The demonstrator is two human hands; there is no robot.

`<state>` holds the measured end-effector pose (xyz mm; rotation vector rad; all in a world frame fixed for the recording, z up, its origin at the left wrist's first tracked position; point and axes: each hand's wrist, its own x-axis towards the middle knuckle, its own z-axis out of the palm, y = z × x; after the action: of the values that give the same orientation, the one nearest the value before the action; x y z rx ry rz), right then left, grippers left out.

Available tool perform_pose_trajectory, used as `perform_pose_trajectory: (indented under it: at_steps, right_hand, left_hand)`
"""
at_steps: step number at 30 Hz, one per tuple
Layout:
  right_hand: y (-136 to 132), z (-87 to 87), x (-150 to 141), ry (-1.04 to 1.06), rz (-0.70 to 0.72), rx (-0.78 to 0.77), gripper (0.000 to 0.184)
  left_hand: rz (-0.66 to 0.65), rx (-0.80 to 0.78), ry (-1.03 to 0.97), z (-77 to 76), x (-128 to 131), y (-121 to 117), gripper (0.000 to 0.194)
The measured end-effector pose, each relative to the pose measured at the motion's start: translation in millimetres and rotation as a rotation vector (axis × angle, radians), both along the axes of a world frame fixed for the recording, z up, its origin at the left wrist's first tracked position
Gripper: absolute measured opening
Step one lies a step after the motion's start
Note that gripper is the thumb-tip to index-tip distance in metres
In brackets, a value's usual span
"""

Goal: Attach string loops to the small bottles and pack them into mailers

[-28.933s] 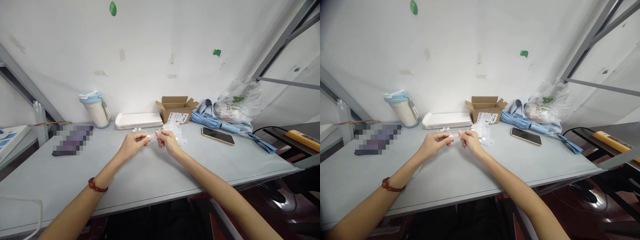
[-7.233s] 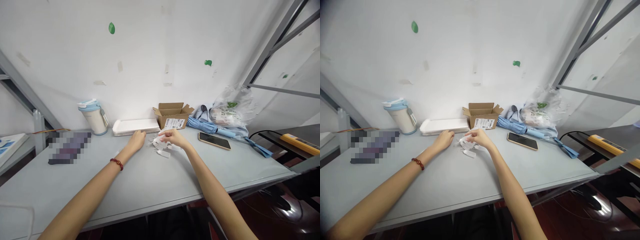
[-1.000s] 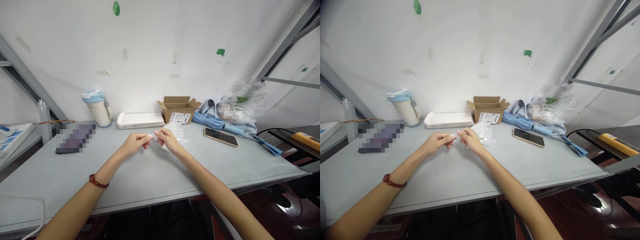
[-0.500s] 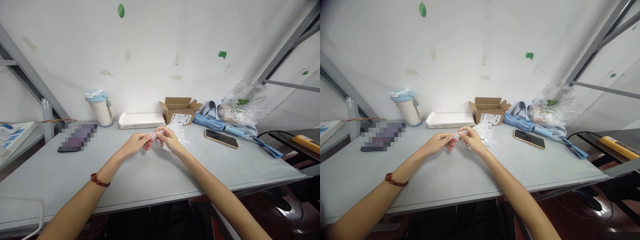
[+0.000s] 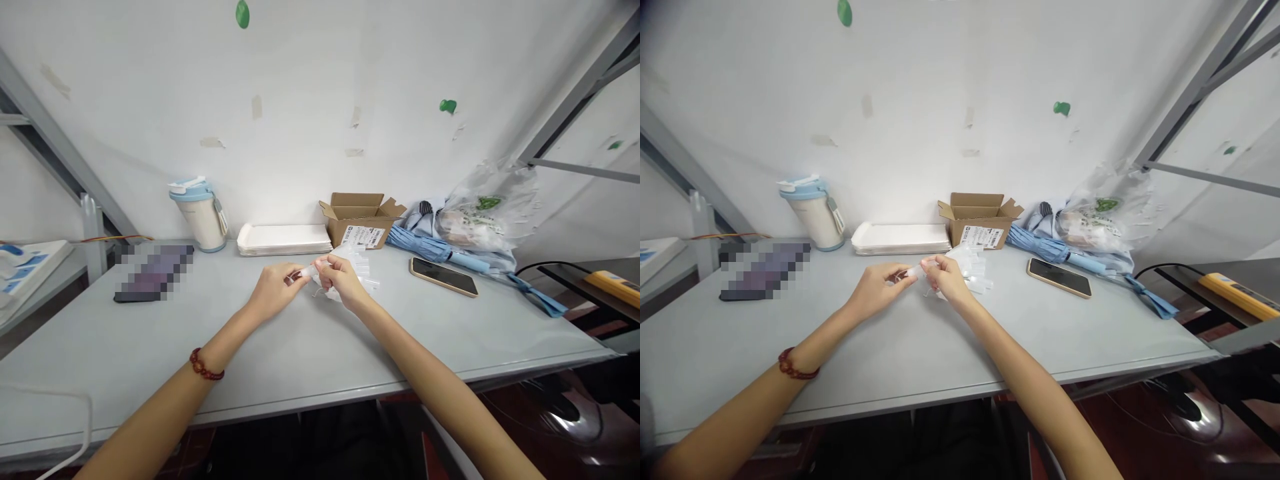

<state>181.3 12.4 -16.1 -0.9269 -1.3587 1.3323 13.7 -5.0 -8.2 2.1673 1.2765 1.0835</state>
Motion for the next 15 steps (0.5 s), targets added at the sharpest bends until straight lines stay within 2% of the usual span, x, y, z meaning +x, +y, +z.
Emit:
perform_pose_trajectory:
  at_steps: [4,7,10,15]
  right_hand:
    - [-2,4.3,0,0.023,0.041,0.035,0.033]
    - [-2,5.1,1,0.008,0.048,0.037,0.032]
    - [-3,4.6,0,0.012,0.027,0.018,0.034]
    - [-6,6.7,-1,0.113,0.001,-0.102,0.041]
  left_hand:
    - [-0.14,-0.409,-0.208,8.2,-4,3,0.043]
    - [-0.155,-0.533,-0.302,11.5,-3,2,0.043]
    - [-0.106,-0.417,-0.249,8.5,0,-2,0.04]
    - [-0.002,0.115,0.025,-6.2,7,-7,0.029]
